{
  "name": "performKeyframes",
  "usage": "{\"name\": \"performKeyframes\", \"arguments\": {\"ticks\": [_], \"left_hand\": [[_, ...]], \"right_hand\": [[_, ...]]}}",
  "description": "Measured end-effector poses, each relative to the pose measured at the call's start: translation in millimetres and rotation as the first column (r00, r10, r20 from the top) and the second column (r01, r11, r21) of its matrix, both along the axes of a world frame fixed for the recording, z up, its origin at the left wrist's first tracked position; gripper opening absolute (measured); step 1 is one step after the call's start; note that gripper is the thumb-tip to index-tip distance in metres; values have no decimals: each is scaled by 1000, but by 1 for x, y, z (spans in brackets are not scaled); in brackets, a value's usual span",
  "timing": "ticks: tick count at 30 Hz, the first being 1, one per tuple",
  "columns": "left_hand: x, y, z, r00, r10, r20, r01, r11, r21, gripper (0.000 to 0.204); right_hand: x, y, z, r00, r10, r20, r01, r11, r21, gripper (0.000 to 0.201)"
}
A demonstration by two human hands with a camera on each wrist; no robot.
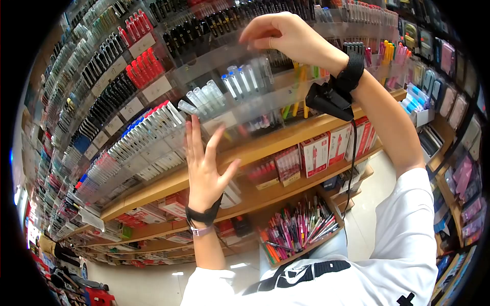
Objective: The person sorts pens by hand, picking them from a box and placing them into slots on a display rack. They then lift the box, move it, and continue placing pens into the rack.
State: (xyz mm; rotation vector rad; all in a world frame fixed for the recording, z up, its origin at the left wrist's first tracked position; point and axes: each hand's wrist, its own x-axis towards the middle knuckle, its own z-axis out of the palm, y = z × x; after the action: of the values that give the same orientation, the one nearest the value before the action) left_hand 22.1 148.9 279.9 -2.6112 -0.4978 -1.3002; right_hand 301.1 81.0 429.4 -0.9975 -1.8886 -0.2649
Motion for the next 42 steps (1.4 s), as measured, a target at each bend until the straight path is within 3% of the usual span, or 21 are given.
{"name": "performKeyframes", "arguments": {"ticks": [6,8,15,17,18,21,37,40,42], "left_hand": [[0,1,-2,1000,8,1,-8,1000,-8,67],[0,2,-2,1000,0,6,0,1000,4,68],[-1,0,-1,1000,6,5,-6,1000,2,72],[0,0,-1,1000,-18,10,18,1000,-9,71],[0,0,-1,1000,-16,19,16,1000,-12,71],[1,1,-2,1000,-19,22,19,1000,-10,71],[2,4,-2,999,-22,29,21,999,24,72],[2,3,-3,999,-21,31,21,1000,20,72],[1,3,-2,999,-17,27,17,1000,24,72]], "right_hand": [[-1,-3,3,995,-18,101,20,1000,-17,26],[-1,-2,1,990,-37,138,31,998,49,20],[1,-9,1,980,-30,199,20,999,48,12],[-5,-14,-5,999,-41,26,39,994,101,15],[-3,-15,-6,987,-83,140,59,984,166,21],[-4,-16,-17,956,-202,213,132,944,301,16],[-1,-17,-26,950,-178,256,103,954,281,23],[-4,-20,-30,986,-133,104,107,967,229,25],[-6,-23,-32,968,-236,87,217,958,189,27]]}}
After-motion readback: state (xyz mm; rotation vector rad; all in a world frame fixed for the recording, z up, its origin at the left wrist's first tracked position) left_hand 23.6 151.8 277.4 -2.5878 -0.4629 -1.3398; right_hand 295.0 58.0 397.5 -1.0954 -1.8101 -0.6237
